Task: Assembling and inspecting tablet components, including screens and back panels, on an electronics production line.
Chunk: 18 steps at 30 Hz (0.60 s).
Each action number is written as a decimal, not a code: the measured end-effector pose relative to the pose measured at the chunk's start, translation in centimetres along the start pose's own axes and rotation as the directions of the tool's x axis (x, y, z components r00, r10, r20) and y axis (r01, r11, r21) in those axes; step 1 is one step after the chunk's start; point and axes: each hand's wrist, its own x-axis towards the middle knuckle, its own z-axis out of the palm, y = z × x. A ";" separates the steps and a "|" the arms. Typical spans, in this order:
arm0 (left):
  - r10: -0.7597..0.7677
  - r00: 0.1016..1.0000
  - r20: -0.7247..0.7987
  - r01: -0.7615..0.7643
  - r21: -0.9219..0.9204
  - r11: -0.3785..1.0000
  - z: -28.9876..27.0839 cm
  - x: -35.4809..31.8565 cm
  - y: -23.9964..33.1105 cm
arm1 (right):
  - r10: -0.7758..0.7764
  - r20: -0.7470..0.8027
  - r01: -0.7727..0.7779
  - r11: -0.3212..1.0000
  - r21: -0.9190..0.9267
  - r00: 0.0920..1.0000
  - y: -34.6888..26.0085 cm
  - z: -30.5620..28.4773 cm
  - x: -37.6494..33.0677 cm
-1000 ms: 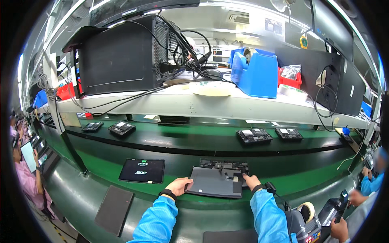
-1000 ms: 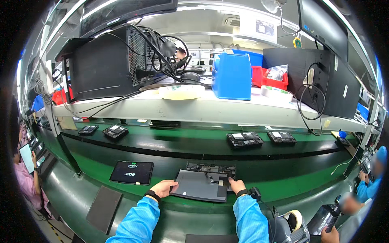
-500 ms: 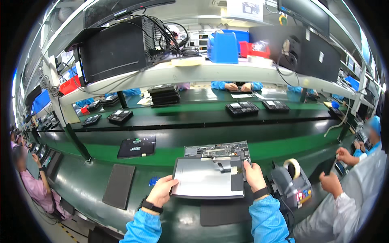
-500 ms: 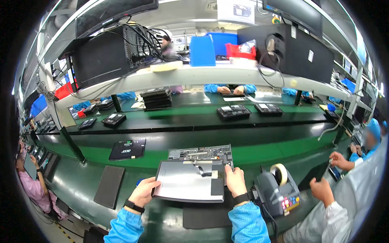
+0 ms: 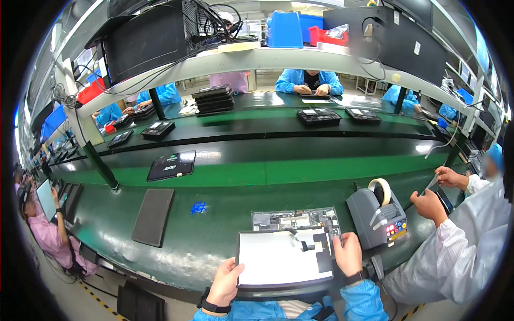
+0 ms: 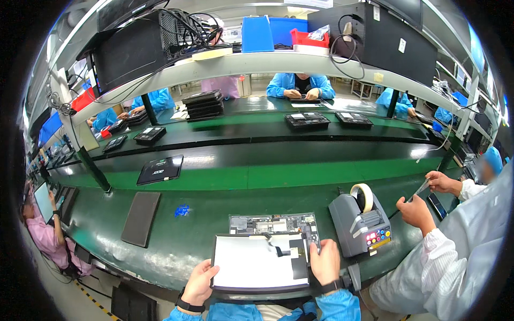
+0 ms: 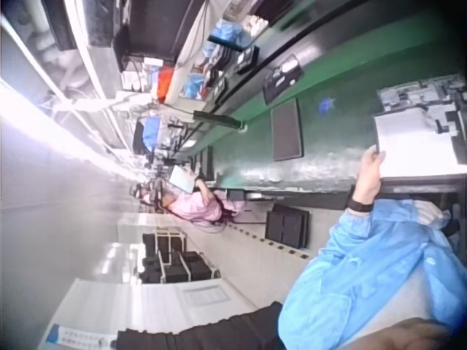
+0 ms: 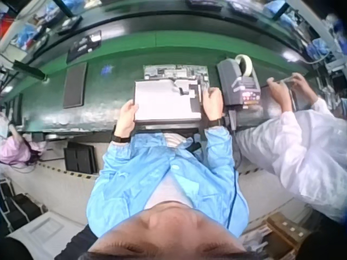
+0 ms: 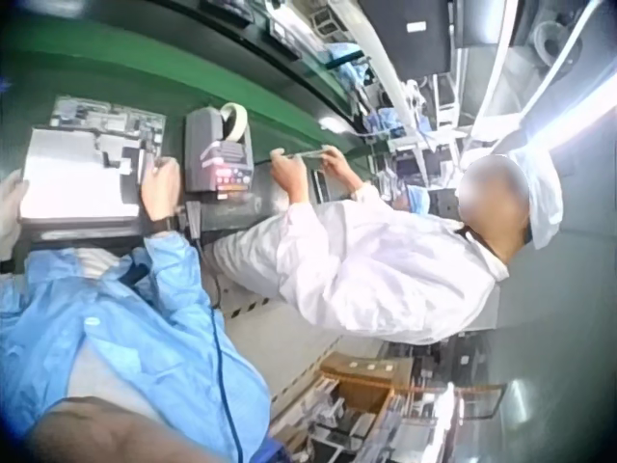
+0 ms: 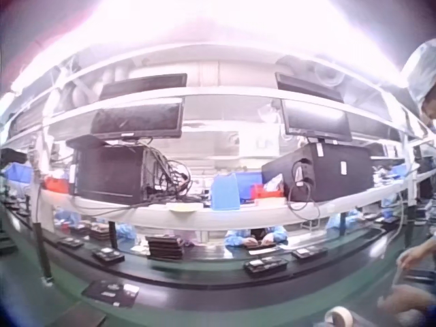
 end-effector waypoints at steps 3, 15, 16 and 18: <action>-0.019 0.999 0.035 0.023 -0.105 0.994 -1.4 -0.6 -0.5 | -0.118 -0.138 0.113 0.993 -0.039 0.983 -1.1 -1.2 -2.8; -0.155 0.985 0.076 0.168 -0.204 0.965 -2.9 -1.0 1.5 | 0.184 0.507 -0.399 0.844 0.358 0.842 -5.2 -1.4 -2.0; -0.184 0.979 0.085 0.199 -0.220 0.955 -2.9 -0.9 1.6 | 0.134 0.584 -0.469 0.747 0.472 0.801 -5.5 -1.1 -1.9; -0.210 0.975 0.074 0.219 -0.150 0.964 -3.5 -0.6 2.4 | -0.010 0.696 -0.603 0.492 0.628 0.718 -6.0 -0.6 -1.7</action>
